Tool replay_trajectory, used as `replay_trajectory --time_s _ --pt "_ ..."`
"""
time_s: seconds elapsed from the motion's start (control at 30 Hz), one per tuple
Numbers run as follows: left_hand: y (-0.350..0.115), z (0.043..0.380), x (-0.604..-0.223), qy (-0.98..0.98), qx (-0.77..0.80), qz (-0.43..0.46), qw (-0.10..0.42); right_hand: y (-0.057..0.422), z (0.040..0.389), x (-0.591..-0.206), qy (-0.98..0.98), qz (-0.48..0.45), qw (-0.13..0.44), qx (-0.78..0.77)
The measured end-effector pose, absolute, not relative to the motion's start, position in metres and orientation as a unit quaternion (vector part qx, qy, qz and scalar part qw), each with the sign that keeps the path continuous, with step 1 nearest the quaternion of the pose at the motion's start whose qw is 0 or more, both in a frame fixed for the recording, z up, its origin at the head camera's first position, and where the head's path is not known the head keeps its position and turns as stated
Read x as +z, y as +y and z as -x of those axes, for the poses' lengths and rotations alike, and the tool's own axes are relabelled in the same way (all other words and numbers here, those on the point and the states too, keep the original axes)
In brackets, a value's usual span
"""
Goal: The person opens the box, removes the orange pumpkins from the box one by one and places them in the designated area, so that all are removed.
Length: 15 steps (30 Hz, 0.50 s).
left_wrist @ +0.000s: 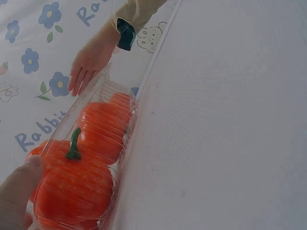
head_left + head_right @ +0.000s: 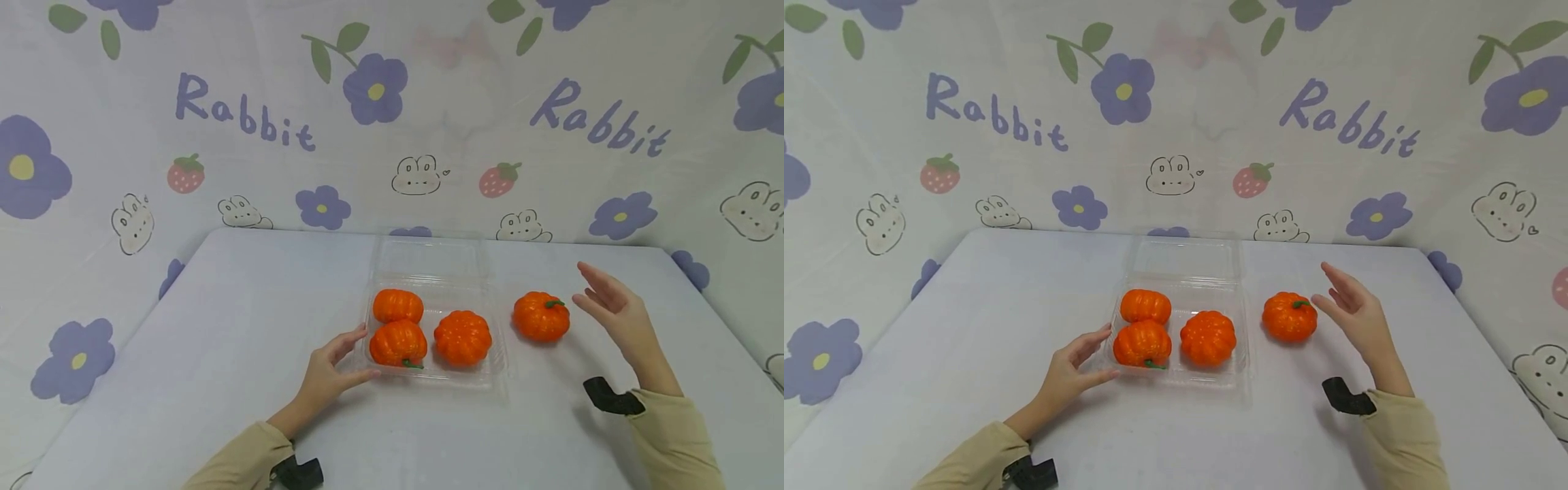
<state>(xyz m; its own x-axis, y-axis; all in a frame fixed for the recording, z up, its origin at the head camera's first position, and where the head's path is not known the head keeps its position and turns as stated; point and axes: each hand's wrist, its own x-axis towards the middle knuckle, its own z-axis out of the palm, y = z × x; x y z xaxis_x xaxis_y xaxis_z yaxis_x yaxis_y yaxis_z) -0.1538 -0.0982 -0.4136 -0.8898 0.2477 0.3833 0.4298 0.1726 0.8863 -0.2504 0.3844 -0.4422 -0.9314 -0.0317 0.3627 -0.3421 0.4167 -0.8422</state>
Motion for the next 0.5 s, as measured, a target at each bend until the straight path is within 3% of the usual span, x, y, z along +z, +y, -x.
replay_trajectory --time_s 0.27,0.5 --pt "-0.098 0.154 -0.415 -0.756 -0.605 0.234 0.083 0.31 0.194 -0.352 -0.751 -0.22 0.169 0.599" --pt "-0.097 0.155 -0.417 -0.752 -0.609 0.238 0.085 0.282 0.188 -0.34 -0.733 -0.331 0.172 0.568"
